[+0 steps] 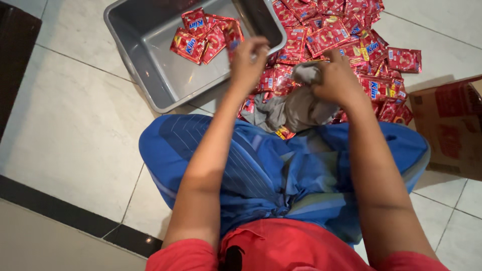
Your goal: The person sits cross-legged on the floor and wipes red candy packets with a gray cloth. They pick up packets from a pile, wipe them, and place them into a metal tray.
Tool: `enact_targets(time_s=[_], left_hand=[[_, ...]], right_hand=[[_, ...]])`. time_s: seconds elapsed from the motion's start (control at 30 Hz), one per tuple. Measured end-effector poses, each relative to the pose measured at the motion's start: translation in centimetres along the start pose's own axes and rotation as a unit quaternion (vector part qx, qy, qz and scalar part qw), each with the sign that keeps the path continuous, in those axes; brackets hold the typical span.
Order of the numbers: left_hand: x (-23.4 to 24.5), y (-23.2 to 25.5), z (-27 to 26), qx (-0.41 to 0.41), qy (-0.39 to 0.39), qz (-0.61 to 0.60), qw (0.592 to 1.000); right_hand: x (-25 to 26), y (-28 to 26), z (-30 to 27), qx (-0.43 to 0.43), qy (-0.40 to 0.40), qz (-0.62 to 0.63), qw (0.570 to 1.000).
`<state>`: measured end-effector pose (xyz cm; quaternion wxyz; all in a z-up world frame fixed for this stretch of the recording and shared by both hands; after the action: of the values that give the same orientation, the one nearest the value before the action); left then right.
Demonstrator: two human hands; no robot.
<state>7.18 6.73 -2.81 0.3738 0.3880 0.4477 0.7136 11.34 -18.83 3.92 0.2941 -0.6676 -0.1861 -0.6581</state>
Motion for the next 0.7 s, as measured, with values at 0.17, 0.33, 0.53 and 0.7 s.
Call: enact_targets(time_s=[0.17, 0.33, 0.53, 0.7], left_hand=[[-6.3, -5.5, -4.6, -0.025, -0.217, 0.311, 0.925], [-5.9, -7.5, -7.1, -0.194, -0.009, 0.434, 0.88], [-3.3, -4.8, -4.1, 0.076, -0.181, 0.313, 0.929], [-3.2, -0.4, -2.4, 0.209, -0.12, -0.235, 0.942]], right_hand=[[-2.5, -0.9, -0.1, -0.091, -0.147, -0.072, 0.982], [-4.0, -3.5, -1.1, -0.051, -0.223, -0.075, 0.971], [-0.5, -0.6, -2.8, -0.04, -0.328, 0.084, 0.94], [9.3, -0.6, -3.6, 0.026, -0.036, 0.301, 0.953]])
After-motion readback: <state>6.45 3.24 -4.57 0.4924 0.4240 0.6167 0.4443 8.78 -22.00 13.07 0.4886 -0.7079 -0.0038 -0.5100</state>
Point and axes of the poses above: each hand's wrist, its own z-axis towards the middle knuckle, its own x-axis out of the back of the hand, y = z × x, the point moved 4 cm from there along z, towards the middle knuckle, and after that the axes turned 10 degrees about -z, right-handed, at the moved point
